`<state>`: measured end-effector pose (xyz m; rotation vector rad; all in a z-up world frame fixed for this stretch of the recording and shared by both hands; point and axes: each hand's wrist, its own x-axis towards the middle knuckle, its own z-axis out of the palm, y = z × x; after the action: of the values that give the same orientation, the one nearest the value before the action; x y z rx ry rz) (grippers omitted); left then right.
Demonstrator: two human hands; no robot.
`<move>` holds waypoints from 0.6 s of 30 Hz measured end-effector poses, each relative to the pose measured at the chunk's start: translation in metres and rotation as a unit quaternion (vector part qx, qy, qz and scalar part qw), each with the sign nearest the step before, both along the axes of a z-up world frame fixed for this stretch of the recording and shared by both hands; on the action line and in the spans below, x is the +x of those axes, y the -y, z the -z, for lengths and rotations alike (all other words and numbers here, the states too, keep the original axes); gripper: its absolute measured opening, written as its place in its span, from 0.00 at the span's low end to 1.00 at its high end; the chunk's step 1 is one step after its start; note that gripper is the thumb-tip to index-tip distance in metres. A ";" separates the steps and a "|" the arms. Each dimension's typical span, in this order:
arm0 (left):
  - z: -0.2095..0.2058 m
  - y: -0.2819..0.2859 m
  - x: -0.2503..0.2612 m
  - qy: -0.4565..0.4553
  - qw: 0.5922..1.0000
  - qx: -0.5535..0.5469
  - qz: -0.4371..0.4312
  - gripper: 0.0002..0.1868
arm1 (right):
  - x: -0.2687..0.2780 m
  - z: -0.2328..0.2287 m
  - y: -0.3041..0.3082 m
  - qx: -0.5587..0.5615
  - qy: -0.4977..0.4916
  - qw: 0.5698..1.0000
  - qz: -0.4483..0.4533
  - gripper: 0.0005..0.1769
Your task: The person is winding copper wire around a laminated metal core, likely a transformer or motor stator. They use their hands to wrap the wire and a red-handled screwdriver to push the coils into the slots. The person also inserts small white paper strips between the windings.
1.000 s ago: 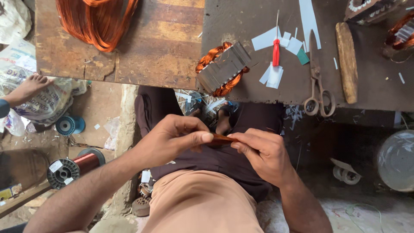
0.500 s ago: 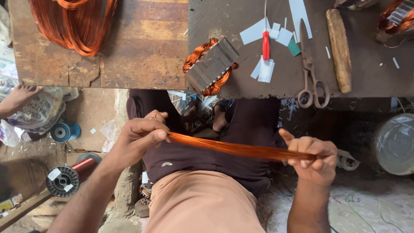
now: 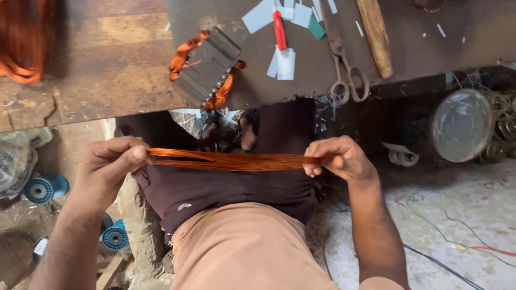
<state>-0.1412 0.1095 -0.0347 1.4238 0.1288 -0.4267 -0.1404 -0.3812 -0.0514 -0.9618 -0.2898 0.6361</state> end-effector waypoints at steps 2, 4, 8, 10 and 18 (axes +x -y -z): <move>0.012 -0.004 -0.003 -0.022 0.999 -0.048 -0.010 0.13 | -0.002 0.003 -0.004 0.021 -0.009 1.000 0.007 0.24; 0.022 -0.007 -0.003 -0.023 0.996 -0.089 0.000 0.15 | -0.004 0.007 -0.005 0.037 -0.002 0.999 0.018 0.20; 0.024 -0.009 -0.003 -0.094 0.988 -0.124 -0.016 0.15 | -0.008 0.019 -0.006 0.048 -0.025 0.997 0.058 0.15; 0.024 -0.006 -0.002 -0.115 0.984 -0.135 -0.034 0.12 | -0.007 0.025 -0.005 0.062 -0.023 0.997 0.048 0.14; 0.021 -0.006 -0.002 -0.015 0.986 -0.164 -0.005 0.14 | -0.004 0.013 -0.014 -0.048 -0.054 0.997 -0.005 0.17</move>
<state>-0.1435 0.1153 -0.0559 1.0934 0.0855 -0.4380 -0.1447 -0.3674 -0.0645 -1.0141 -0.1688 0.7136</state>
